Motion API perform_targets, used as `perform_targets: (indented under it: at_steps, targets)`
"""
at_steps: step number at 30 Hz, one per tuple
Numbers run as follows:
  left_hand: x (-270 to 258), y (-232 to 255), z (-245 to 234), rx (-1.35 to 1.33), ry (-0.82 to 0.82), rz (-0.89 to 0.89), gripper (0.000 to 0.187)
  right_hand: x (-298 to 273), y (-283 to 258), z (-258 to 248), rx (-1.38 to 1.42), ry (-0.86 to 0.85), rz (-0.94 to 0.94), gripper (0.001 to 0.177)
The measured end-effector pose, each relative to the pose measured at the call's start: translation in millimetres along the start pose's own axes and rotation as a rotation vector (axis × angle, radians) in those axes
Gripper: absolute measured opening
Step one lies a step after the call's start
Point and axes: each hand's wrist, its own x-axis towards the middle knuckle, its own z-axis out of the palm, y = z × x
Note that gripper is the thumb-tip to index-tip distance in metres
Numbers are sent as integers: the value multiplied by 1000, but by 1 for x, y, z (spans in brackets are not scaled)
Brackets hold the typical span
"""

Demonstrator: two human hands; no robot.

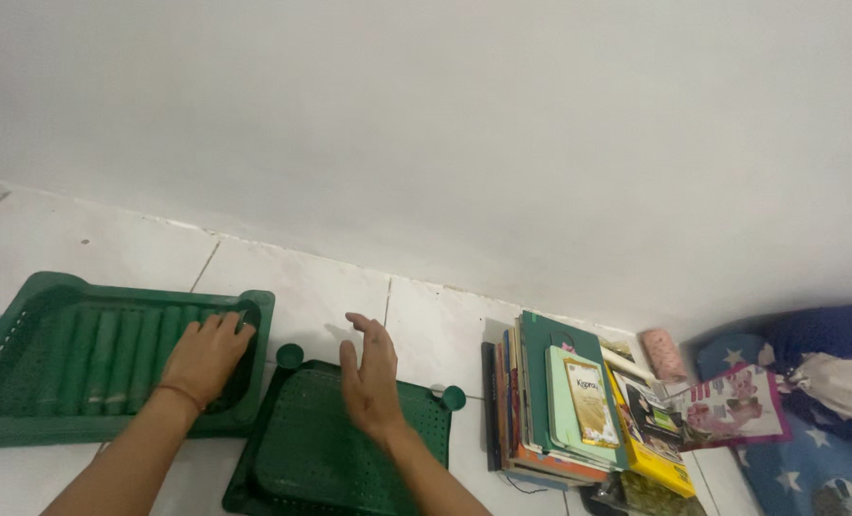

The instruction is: The person assembles green plastic trays by inserting cylindrical legs into the tray bases. They handle the trays and legs by hand, repeatedly attaching and detaching the legs before stacking the assembled trays.

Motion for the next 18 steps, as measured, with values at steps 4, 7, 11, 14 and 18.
perform_targets:
  at_steps: [4,7,11,14,18]
  targets:
    - [-4,4,-5,-199,83,-79,43,-14,-14,-4,-17,-112,206,47]
    - [-13,8,-20,-385,164,-144,36,-36,-28,-6,-326,-418,214,58]
    - [-27,14,-44,-351,328,-93,35,-85,-36,-3,-556,-777,55,75]
    - [-34,16,-68,-418,350,-130,38,-114,-18,1,-639,-805,7,80]
    - [-48,44,-88,-704,381,-150,32,-111,31,14,-698,-636,-122,77]
